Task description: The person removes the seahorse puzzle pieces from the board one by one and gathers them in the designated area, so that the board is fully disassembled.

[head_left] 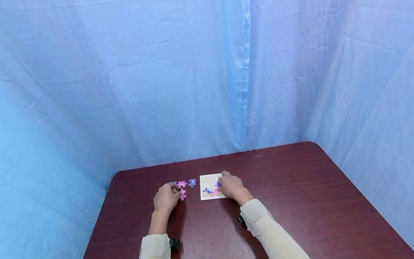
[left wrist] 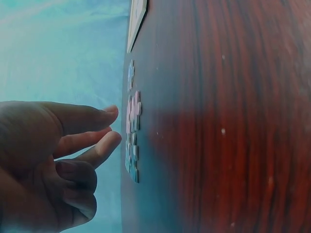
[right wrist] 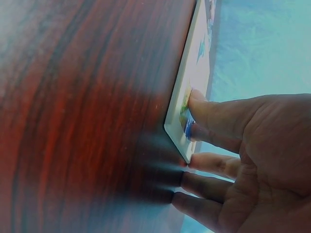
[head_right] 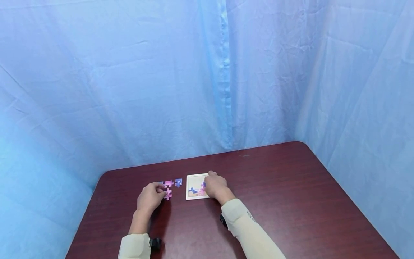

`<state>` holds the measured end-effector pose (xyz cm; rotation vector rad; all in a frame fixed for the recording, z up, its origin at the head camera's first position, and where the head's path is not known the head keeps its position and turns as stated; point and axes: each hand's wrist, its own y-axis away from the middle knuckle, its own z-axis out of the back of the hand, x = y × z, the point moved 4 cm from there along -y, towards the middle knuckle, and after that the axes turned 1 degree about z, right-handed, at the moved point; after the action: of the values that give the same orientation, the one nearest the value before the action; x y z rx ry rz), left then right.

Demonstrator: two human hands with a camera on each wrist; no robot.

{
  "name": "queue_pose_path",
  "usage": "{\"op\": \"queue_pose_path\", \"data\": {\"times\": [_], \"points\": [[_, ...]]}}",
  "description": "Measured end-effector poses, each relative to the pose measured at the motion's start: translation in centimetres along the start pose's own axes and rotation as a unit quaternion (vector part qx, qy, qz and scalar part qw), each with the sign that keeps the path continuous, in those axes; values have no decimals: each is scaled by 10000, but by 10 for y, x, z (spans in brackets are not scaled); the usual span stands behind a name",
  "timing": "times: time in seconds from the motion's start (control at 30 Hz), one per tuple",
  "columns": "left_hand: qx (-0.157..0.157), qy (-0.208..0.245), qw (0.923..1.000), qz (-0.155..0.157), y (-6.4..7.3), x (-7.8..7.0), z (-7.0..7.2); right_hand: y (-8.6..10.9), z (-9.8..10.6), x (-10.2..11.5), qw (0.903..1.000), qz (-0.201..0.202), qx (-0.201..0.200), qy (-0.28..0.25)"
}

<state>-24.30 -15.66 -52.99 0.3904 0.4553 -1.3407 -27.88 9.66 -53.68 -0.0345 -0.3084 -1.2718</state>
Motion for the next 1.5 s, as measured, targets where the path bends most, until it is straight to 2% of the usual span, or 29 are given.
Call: {"op": "queue_pose_path", "data": {"times": [0.2,0.37,0.57,0.87,1.13,1.33,1.5], "points": [[1,117,9994,-335,5,-17,-8,0,2,-2,9999,19,5,-147],[100,152,9973,-717,9,-43,-19,0,4,-9,9986,84,-54,-513],[281,186,9913,-1269,12,-75,-36,1,6,-16,9975,266,-17,-659],[606,74,9852,-1603,2,-103,-52,4,5,-23,9934,460,-137,-1037],[995,22,9803,-1708,-4,-112,-72,9,2,-26,9904,205,1,-1368],[960,-147,9782,-1835,-5,-113,-81,9,0,-26,9907,122,101,-1353],[826,-247,9791,-1843,-7,-114,-82,10,0,-27,9901,94,159,-1390]]}}
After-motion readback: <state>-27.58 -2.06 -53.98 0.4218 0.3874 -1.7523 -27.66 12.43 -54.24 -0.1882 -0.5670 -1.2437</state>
